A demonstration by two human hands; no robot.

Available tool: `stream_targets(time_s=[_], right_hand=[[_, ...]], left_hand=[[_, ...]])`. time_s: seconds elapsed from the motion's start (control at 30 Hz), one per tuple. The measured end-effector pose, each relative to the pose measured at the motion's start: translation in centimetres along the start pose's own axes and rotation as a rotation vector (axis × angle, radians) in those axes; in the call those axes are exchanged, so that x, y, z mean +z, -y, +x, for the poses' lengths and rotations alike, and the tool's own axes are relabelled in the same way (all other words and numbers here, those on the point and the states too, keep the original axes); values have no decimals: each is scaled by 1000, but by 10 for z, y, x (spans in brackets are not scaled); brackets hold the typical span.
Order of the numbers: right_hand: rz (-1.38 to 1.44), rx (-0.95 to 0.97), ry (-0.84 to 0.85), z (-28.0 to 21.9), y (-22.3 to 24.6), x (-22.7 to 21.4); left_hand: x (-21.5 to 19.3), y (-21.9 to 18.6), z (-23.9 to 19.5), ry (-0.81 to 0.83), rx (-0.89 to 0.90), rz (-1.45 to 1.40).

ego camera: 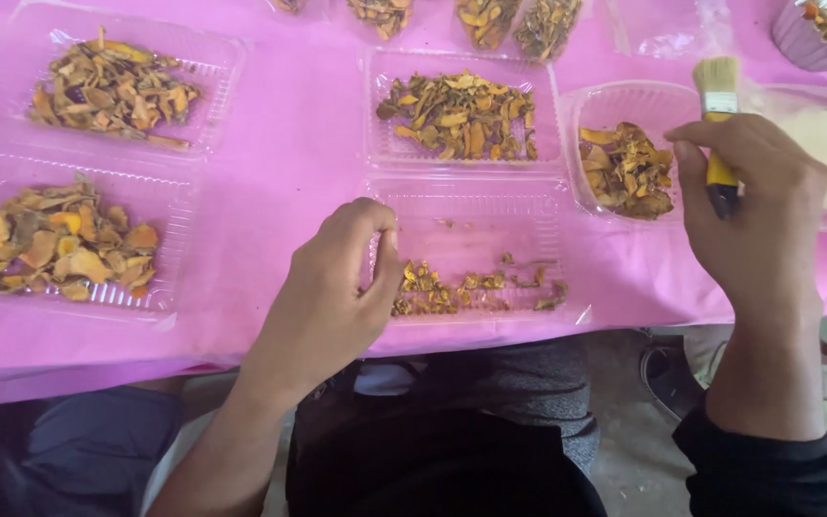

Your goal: The person uses a small brush to clean dried fruit pieces held in the left hand, sweeping debris into a plastic container. The person repeats this process for multiple pieces, occasionally adjusting the fruit with fingers.

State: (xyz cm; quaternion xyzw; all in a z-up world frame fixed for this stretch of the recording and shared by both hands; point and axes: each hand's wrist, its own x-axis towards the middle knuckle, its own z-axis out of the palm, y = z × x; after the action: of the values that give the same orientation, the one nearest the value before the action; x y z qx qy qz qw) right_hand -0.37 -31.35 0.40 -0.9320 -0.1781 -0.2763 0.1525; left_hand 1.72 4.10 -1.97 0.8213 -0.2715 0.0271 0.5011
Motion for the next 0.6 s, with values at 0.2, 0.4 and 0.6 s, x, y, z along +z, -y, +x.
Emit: stream_targets(time_s=[0.2,0.4,0.6], right_hand=[[206,-134,40,4,49,15],[460,-191,306,25,93,20],[304,-178,493,18,84,19]], left_hand=[[-2,3,-1,86,-81,24],[-2,-3,-1,88,-125,19],[-1,0,0,118,-119,53]])
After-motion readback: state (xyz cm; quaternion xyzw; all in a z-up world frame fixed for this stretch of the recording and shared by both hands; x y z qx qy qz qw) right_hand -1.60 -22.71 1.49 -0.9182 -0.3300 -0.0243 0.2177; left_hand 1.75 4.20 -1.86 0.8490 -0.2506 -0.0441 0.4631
